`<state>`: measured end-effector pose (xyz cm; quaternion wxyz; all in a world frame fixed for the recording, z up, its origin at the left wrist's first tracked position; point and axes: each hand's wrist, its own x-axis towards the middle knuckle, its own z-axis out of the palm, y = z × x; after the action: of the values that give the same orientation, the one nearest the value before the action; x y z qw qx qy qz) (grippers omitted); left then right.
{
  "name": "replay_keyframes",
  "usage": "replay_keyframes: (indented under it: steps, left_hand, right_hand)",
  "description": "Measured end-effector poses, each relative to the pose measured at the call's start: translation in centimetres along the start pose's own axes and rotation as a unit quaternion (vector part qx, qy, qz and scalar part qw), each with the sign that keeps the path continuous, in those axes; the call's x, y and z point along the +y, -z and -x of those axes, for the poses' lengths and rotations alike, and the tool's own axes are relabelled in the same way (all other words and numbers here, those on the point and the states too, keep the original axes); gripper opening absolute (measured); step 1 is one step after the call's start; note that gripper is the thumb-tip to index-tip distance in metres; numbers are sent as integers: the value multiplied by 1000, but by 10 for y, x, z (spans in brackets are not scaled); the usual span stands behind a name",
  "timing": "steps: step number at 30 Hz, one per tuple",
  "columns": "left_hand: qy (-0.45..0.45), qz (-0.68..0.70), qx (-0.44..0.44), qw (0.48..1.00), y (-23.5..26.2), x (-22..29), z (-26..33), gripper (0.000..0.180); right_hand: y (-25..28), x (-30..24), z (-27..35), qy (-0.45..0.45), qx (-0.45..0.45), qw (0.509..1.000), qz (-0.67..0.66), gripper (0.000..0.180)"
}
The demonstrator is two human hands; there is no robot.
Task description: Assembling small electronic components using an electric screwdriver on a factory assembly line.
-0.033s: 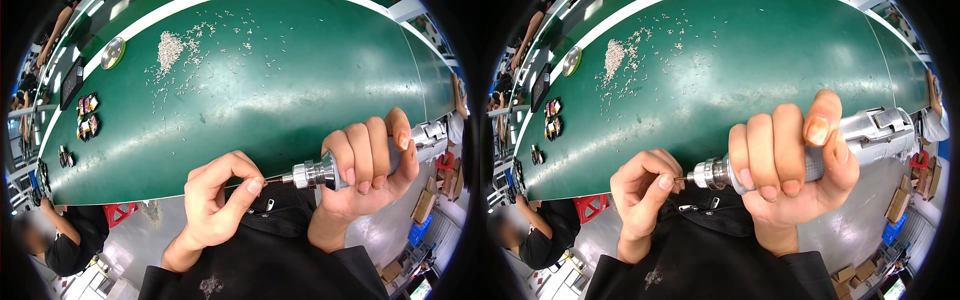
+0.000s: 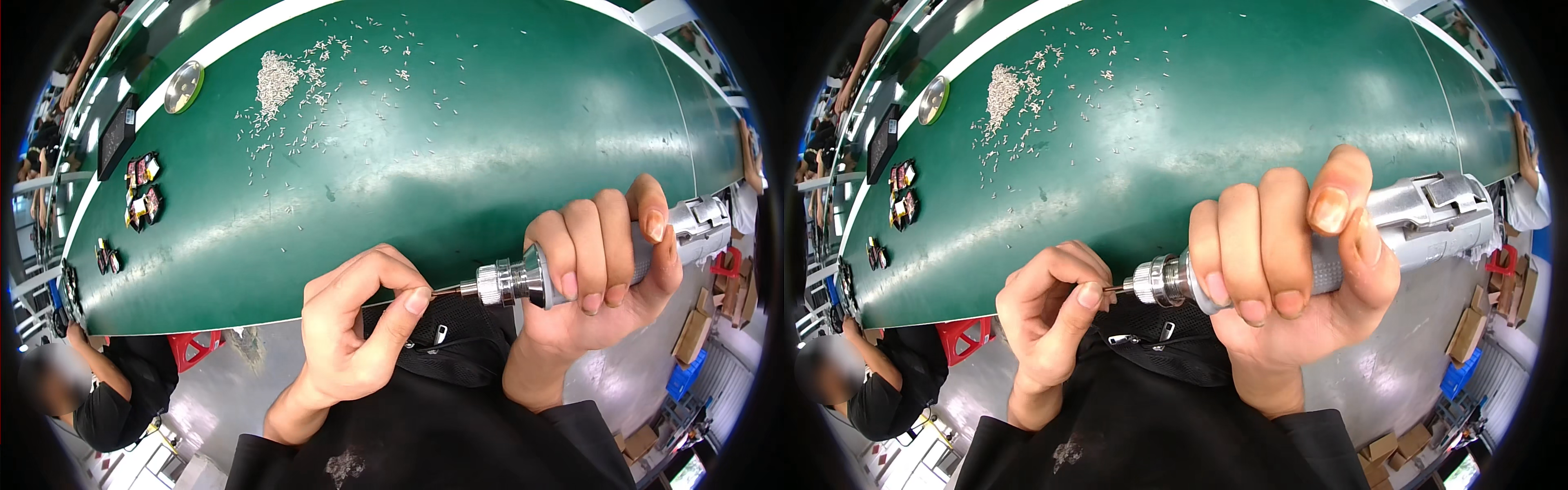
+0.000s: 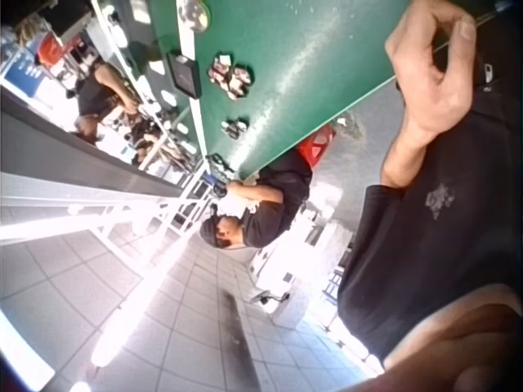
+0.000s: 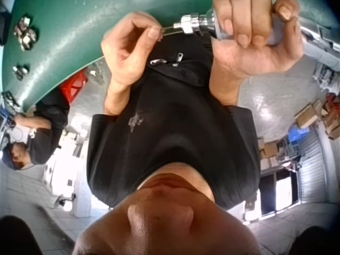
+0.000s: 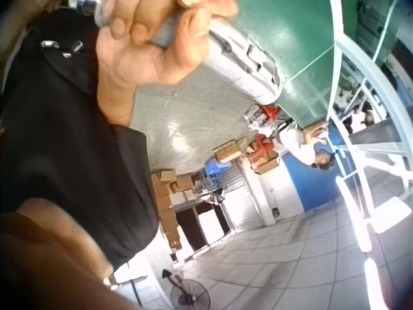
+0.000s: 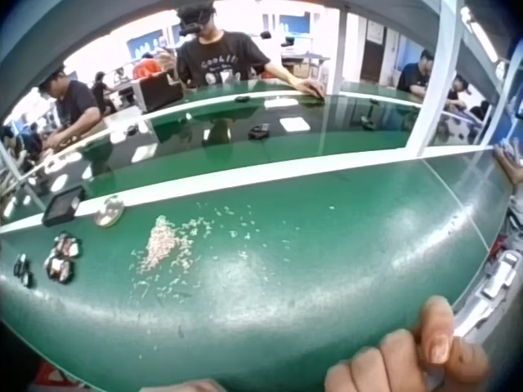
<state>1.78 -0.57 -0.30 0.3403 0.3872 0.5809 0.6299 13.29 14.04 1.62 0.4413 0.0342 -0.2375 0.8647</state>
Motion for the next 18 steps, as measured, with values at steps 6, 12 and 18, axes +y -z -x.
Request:
replay_keyframes:
  steps: [6,12,18]
  left_hand:
    - [-82,-97,-21,992,-5,-8,-5,7]
    - [-74,-77,-18,994,-9,-10,-3,7]
    - [-46,-59,-25,997,-11,-10,-4,7]
  right_hand:
    - [10,0,4,19,21,1000,-5,15]
    - [13,-2,5,15,27,999,-20,16]
    - [17,-5,4,6,31,999,-21,17]
